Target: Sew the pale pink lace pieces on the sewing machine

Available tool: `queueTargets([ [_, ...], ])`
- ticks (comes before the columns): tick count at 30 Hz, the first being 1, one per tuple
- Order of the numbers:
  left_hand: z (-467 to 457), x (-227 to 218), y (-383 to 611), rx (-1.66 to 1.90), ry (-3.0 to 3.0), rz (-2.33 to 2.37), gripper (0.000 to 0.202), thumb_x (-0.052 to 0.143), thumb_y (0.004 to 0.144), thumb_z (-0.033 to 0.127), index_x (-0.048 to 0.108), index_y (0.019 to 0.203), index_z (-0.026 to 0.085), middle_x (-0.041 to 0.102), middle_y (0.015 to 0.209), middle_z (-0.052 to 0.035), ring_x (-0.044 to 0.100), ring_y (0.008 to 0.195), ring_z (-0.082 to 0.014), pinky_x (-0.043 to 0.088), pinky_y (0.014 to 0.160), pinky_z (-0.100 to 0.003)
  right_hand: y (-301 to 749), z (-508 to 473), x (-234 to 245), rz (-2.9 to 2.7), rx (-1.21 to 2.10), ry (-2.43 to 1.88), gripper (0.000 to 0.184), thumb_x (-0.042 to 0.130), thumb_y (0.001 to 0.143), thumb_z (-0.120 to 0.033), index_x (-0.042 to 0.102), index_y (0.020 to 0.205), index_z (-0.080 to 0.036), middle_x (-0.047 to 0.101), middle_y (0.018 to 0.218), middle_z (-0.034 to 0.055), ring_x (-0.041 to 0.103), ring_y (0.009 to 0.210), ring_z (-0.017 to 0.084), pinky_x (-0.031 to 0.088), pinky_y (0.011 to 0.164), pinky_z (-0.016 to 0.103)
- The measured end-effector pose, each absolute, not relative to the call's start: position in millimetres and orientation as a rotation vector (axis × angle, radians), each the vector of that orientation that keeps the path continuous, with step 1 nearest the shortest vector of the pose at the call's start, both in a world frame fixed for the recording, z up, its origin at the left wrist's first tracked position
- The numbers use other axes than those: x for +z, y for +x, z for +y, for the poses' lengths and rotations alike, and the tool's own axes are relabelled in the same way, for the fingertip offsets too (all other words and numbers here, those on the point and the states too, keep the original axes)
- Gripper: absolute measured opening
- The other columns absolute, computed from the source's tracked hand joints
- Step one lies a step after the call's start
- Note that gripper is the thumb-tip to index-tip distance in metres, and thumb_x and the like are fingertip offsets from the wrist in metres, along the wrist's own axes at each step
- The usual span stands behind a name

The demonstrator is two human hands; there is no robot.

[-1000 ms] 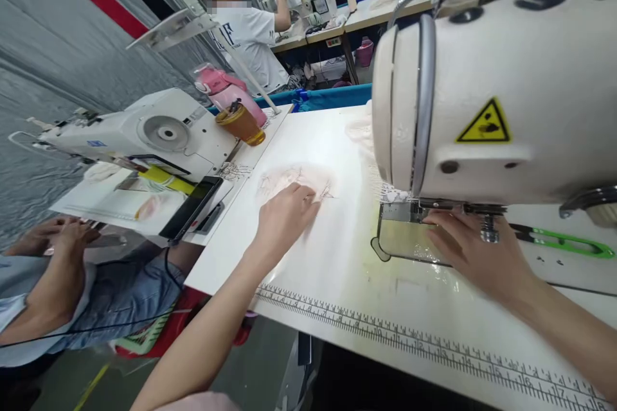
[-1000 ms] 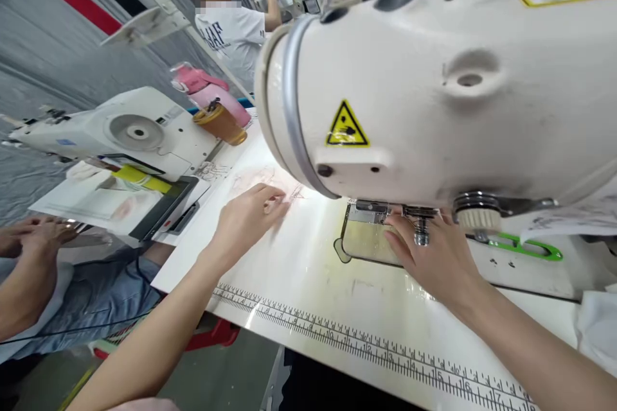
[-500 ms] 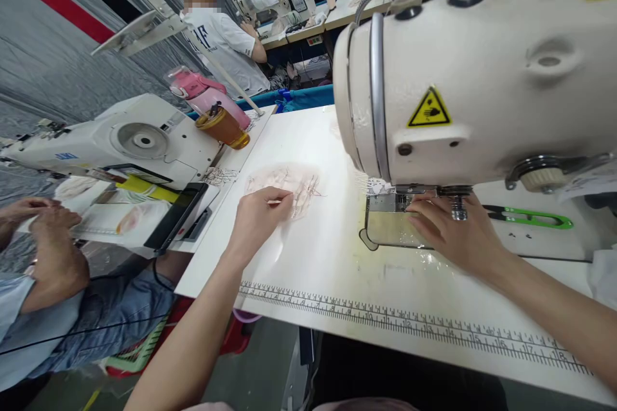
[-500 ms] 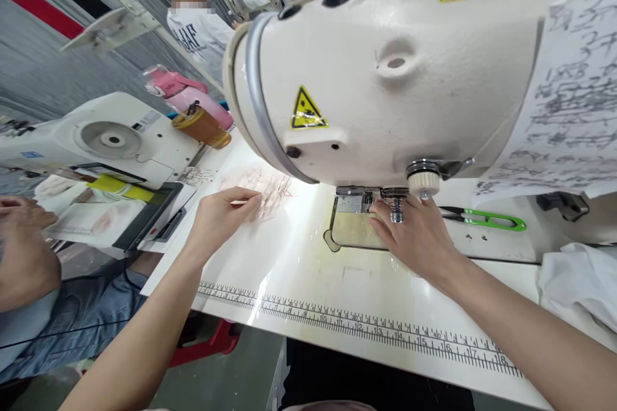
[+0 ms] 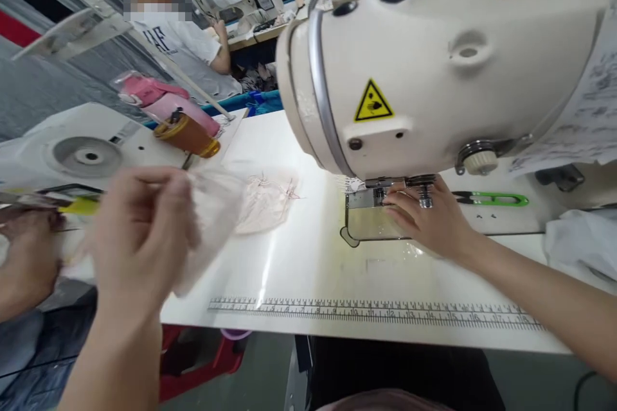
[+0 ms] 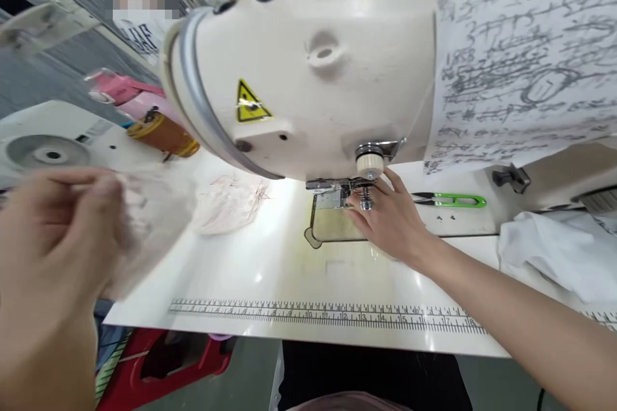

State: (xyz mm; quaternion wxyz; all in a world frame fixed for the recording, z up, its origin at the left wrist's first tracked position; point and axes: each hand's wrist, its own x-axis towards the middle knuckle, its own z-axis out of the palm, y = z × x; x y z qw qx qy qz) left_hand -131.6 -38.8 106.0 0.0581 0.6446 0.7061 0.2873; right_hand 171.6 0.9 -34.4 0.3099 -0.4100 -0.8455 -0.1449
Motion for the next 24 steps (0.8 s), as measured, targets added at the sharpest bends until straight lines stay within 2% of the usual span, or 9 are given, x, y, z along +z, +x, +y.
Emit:
queueTargets([
  [2, -43.8, 95.7, -102.7, 0.941, 1.758, 1.979, 0.022, 0.053, 0.087, 0.047, 0.054, 0.088, 0.024, 0.042, 0.051, 0.007, 0.034, 0.039, -0.008, 0.024, 0.034, -0.021, 171.4, 2.0, -35.3, -2.221, -0.353, -1.091, 0.022, 0.045, 0.096, -0.029, 0.065, 0.095, -0.021, 0.07, 0.084, 0.0021, 0.059, 0.099, 0.021, 0.036, 0.094, 0.037],
  [5, -33.1, 71.2, -68.7, 0.725, 1.718, 1.604, 0.025, 0.049, 0.09, 0.047, 0.054, 0.084, 0.023, 0.045, 0.056, 0.0045, 0.039, 0.043, -0.0089, 0.029, 0.037, -0.022, 172.6, 4.0, -37.2, -2.218, -0.253, -1.117, 0.022, 0.044, 0.095, -0.021, 0.065, 0.1, -0.022, 0.071, 0.09, 0.0011, 0.059, 0.099, 0.02, 0.037, 0.095, 0.038],
  [8, -11.3, 44.6, -50.4, 0.454, 1.943, 1.526, 0.027, 0.04, 0.095, 0.044, 0.054, 0.086, 0.022, 0.051, 0.059, 0.0027, 0.045, 0.046, -0.0115, 0.033, 0.04, -0.023, 174.1, 5.3, -36.6, -2.209, -0.16, -1.155, 0.029, 0.04, 0.093, -0.014, 0.064, 0.106, -0.023, 0.071, 0.098, 0.0016, 0.059, 0.1, 0.021, 0.04, 0.093, 0.039],
  [10, -2.9, 30.5, -43.3, 0.383, 2.291, 1.602, 0.027, 0.039, 0.097, 0.039, 0.057, 0.089, 0.02, 0.062, 0.07, -0.0018, 0.055, 0.057, -0.0159, 0.042, 0.048, -0.027, 174.3, 5.0, -34.1, -2.161, -0.074, -1.207, 0.03, 0.038, 0.092, -0.013, 0.065, 0.103, -0.021, 0.07, 0.1, 0.0038, 0.059, 0.098, 0.021, 0.042, 0.09, 0.037],
  [13, -8.4, 15.1, -33.2, 0.47, 2.816, 1.497, 0.026, 0.04, 0.098, 0.029, 0.061, 0.097, 0.015, 0.07, 0.096, -0.0094, 0.064, 0.087, -0.0226, 0.054, 0.07, -0.035, 173.8, 3.4, -30.0, -2.108, 0.015, -1.259, 0.03, 0.038, 0.092, -0.014, 0.066, 0.097, -0.02, 0.069, 0.096, 0.0045, 0.059, 0.096, 0.021, 0.044, 0.088, 0.035],
  [15, -18.8, 5.9, -26.1, 0.463, 2.986, 1.291, 0.028, 0.041, 0.098, 0.026, 0.06, 0.111, 0.011, 0.068, 0.111, -0.0126, 0.063, 0.104, -0.0243, 0.056, 0.083, -0.038, 174.0, 2.6, -28.7, -2.137, -0.028, -1.204, 0.032, 0.039, 0.09, -0.013, 0.067, 0.1, -0.024, 0.07, 0.094, 0.002, 0.059, 0.094, 0.02, 0.043, 0.086, 0.034],
  [18, -28.7, -7.3, -20.1, 0.384, 3.106, 1.169, 0.04, 0.042, 0.097, 0.027, 0.052, 0.127, 0.002, 0.057, 0.131, -0.0194, 0.054, 0.123, -0.0291, 0.052, 0.098, -0.043, 175.4, 2.9, -29.5, -2.239, -0.167, -1.119, 0.039, 0.041, 0.088, -0.008, 0.065, 0.111, -0.028, 0.071, 0.095, -0.0006, 0.061, 0.09, 0.018, 0.04, 0.083, 0.034],
  [24, -16.2, -18.8, -31.0, 0.297, 3.11, 1.07, 0.045, 0.037, 0.097, 0.021, 0.045, 0.135, 0.0, 0.046, 0.141, -0.0194, 0.041, 0.134, -0.0304, 0.045, 0.107, -0.046, 173.7, 4.3, -34.7, -2.409, -0.106, -1.311, 0.037, 0.035, 0.096, -0.016, 0.068, 0.108, -0.028, 0.071, 0.091, 0.002, 0.062, 0.086, 0.019, 0.041, 0.075, 0.035],
])
